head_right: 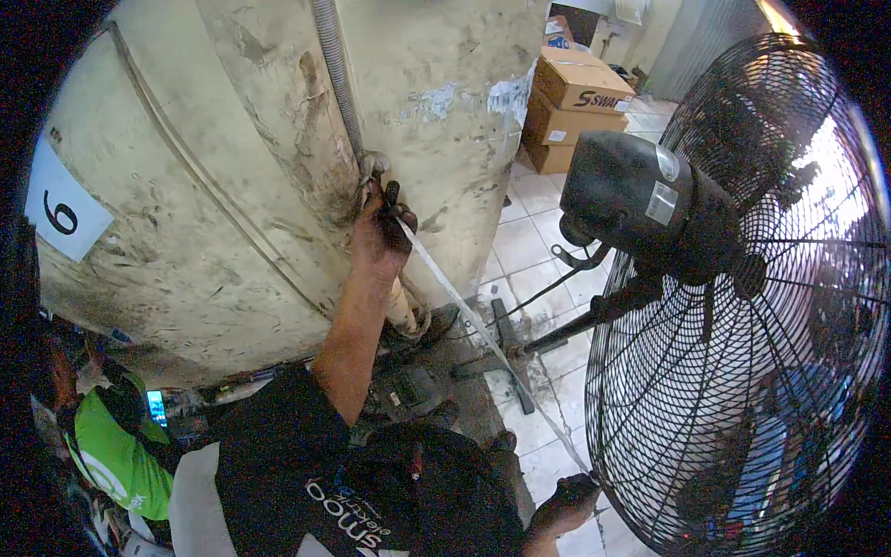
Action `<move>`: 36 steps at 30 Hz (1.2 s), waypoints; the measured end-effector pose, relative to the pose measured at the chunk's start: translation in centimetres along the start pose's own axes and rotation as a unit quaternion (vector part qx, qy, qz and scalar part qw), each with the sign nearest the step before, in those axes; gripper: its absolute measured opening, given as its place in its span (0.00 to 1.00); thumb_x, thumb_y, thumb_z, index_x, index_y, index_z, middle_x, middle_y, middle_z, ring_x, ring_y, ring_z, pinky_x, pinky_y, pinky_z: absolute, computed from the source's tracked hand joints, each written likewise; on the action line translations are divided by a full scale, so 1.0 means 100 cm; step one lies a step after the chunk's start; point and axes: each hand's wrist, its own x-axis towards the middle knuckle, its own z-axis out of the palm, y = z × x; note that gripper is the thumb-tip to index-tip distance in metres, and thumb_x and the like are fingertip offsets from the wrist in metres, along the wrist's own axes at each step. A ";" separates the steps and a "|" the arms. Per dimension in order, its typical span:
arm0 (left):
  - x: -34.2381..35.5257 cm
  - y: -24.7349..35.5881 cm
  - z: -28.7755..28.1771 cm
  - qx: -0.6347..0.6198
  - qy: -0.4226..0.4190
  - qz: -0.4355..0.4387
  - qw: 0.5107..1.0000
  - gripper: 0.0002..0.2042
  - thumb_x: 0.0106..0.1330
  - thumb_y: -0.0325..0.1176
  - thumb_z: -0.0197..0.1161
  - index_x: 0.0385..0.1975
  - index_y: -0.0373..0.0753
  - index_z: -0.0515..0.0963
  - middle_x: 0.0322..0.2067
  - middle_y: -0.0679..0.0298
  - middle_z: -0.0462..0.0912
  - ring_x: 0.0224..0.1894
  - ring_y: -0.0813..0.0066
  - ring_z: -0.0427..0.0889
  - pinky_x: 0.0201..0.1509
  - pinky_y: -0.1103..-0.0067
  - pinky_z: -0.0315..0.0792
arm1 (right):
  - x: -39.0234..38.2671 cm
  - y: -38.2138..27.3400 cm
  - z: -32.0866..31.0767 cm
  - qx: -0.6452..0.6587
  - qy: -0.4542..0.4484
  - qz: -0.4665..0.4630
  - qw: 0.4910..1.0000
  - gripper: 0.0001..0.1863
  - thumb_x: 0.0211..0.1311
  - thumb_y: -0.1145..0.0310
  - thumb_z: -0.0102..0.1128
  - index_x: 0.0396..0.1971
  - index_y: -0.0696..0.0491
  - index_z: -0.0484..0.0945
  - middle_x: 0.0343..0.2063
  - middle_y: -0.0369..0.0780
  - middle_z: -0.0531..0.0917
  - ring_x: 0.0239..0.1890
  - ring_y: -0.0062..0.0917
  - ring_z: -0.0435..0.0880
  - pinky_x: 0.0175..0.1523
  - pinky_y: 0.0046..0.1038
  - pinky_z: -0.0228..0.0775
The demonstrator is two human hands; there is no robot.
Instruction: The person connects electrical wiring inside the front panel of a scooter, repositions a large floor fan, and reattaches the plastic headlight housing to the frame before checking the digital dashboard and front lights.
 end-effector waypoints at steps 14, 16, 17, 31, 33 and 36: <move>-0.049 0.027 0.001 -0.017 0.017 -0.001 1.000 0.10 0.66 0.38 0.56 0.45 0.48 0.75 0.29 0.70 0.75 0.27 0.77 0.70 0.33 0.80 0.68 | 0.020 -0.002 0.000 0.049 0.025 -0.032 0.998 0.18 0.63 0.68 0.39 0.47 0.65 0.67 0.20 0.32 0.61 0.20 0.18 0.60 0.21 0.20 0.50; -0.053 0.031 0.000 0.004 0.030 0.008 0.999 0.11 0.65 0.42 0.58 0.45 0.48 0.74 0.29 0.72 0.71 0.27 0.79 0.68 0.33 0.80 0.66 | 0.020 -0.002 -0.001 -0.091 -0.002 -0.080 0.993 0.17 0.63 0.69 0.40 0.46 0.66 0.67 0.20 0.33 0.62 0.20 0.17 0.61 0.21 0.19 0.50; -0.055 0.035 0.000 -0.015 0.019 0.004 1.000 0.11 0.65 0.41 0.58 0.44 0.48 0.75 0.27 0.72 0.71 0.26 0.79 0.68 0.33 0.80 0.66 | 0.019 -0.003 -0.001 -0.090 -0.006 -0.081 0.993 0.17 0.63 0.69 0.40 0.46 0.66 0.67 0.20 0.33 0.62 0.20 0.17 0.61 0.21 0.19 0.50; -0.063 0.052 0.000 -0.089 0.032 -0.007 0.995 0.11 0.63 0.36 0.52 0.40 0.41 0.77 0.24 0.67 0.78 0.24 0.74 0.71 0.31 0.77 0.67 | 0.017 0.007 -0.013 -0.256 -0.028 -0.179 0.949 0.11 0.54 0.78 0.49 0.37 0.64 0.70 0.22 0.35 0.70 0.23 0.18 0.64 0.24 0.18 0.56; -0.064 0.056 -0.002 -0.076 0.051 -0.001 0.996 0.10 0.66 0.38 0.51 0.38 0.42 0.77 0.22 0.67 0.76 0.22 0.75 0.70 0.29 0.78 0.67 | 0.015 0.001 -0.010 -0.249 -0.038 -0.125 0.960 0.09 0.58 0.73 0.46 0.37 0.60 0.69 0.26 0.34 0.71 0.24 0.19 0.67 0.24 0.18 0.57; -0.064 0.060 -0.010 -0.043 -0.003 0.014 0.999 0.11 0.64 0.35 0.51 0.42 0.43 0.76 0.23 0.70 0.76 0.23 0.76 0.71 0.29 0.79 0.68 | 0.020 0.003 -0.013 -0.131 -0.057 -0.045 0.989 0.08 0.61 0.69 0.45 0.37 0.56 0.68 0.29 0.35 0.73 0.26 0.21 0.71 0.24 0.19 0.59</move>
